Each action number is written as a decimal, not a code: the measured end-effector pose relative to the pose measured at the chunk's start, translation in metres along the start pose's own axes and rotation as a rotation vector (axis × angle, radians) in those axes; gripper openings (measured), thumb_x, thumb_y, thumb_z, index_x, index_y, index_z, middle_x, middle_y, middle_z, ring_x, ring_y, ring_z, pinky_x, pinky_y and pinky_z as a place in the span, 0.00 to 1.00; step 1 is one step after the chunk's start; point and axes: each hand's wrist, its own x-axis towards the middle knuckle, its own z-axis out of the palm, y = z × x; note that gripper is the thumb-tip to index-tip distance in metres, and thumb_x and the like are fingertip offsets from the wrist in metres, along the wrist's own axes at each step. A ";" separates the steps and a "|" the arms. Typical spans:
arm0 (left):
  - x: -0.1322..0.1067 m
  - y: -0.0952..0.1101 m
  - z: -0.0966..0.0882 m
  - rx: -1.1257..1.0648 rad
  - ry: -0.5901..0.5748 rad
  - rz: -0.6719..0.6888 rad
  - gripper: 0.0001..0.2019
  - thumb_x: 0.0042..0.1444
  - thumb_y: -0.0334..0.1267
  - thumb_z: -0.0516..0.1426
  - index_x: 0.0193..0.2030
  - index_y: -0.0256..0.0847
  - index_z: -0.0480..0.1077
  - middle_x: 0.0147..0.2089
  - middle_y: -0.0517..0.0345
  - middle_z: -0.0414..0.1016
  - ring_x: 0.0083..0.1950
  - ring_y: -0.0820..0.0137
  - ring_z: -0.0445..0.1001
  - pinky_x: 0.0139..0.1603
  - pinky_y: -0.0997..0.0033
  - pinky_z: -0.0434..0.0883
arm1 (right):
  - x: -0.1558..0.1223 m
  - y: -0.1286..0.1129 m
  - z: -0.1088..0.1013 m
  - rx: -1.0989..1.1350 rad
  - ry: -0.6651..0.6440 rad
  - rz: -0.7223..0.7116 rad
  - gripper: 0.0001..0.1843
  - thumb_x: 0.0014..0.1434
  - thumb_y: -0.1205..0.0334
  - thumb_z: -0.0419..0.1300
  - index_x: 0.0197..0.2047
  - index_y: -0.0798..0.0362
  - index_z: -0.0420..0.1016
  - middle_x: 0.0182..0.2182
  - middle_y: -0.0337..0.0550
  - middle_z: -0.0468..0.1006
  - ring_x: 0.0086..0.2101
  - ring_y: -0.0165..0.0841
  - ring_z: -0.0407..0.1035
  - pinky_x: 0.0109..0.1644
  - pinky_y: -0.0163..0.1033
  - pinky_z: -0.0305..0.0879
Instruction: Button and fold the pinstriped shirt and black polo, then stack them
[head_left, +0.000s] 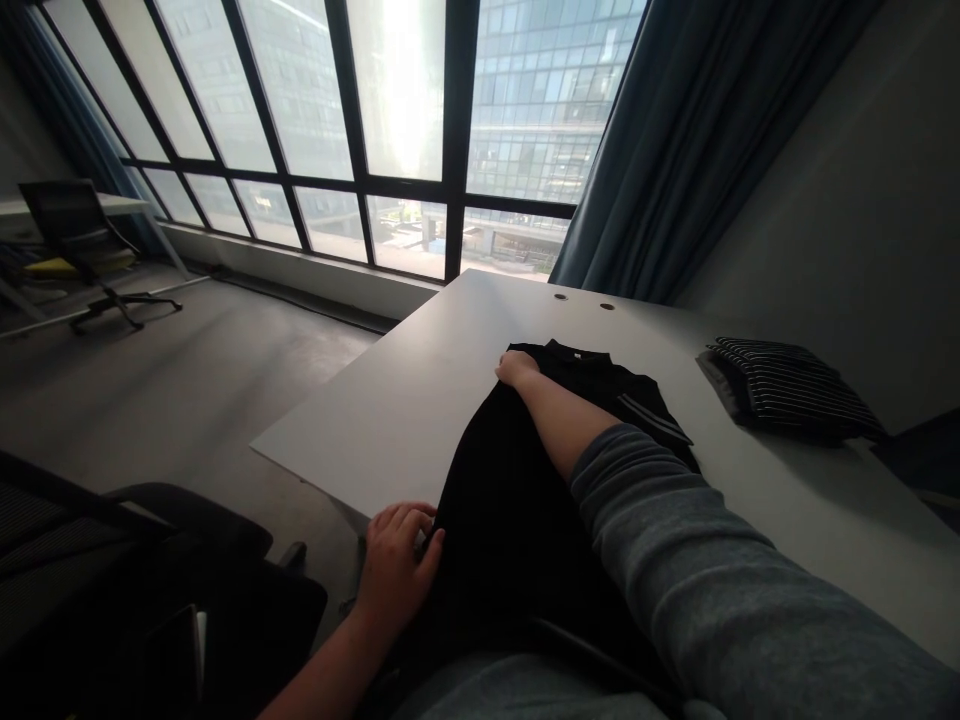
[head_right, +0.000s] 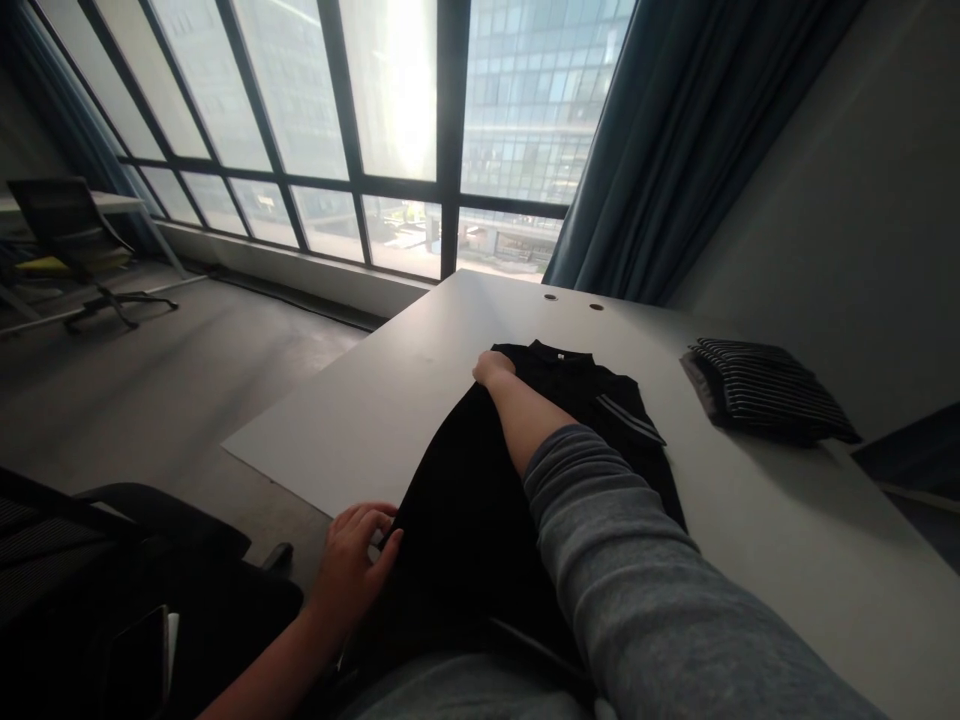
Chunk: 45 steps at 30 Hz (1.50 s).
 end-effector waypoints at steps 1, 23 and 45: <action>0.001 0.002 0.000 -0.009 0.000 0.012 0.06 0.64 0.37 0.57 0.34 0.45 0.68 0.46 0.53 0.82 0.52 0.57 0.79 0.55 0.52 0.69 | 0.000 0.006 -0.006 0.005 0.016 0.002 0.19 0.67 0.58 0.60 0.55 0.58 0.82 0.54 0.62 0.80 0.56 0.48 0.73 0.59 0.47 0.69; 0.012 0.070 0.014 -0.231 -0.094 0.331 0.06 0.63 0.29 0.56 0.40 0.45 0.64 0.50 0.51 0.80 0.50 0.63 0.78 0.50 0.60 0.75 | -0.047 0.107 -0.042 0.221 0.115 0.074 0.16 0.58 0.68 0.63 0.48 0.50 0.87 0.46 0.43 0.86 0.44 0.34 0.79 0.52 0.33 0.71; 0.053 0.082 0.029 -0.169 -0.709 0.394 0.15 0.71 0.40 0.51 0.57 0.46 0.74 0.68 0.54 0.74 0.70 0.59 0.69 0.71 0.53 0.66 | -0.055 0.137 0.003 -0.091 0.191 0.106 0.23 0.67 0.57 0.54 0.59 0.54 0.80 0.62 0.62 0.68 0.60 0.55 0.62 0.61 0.55 0.65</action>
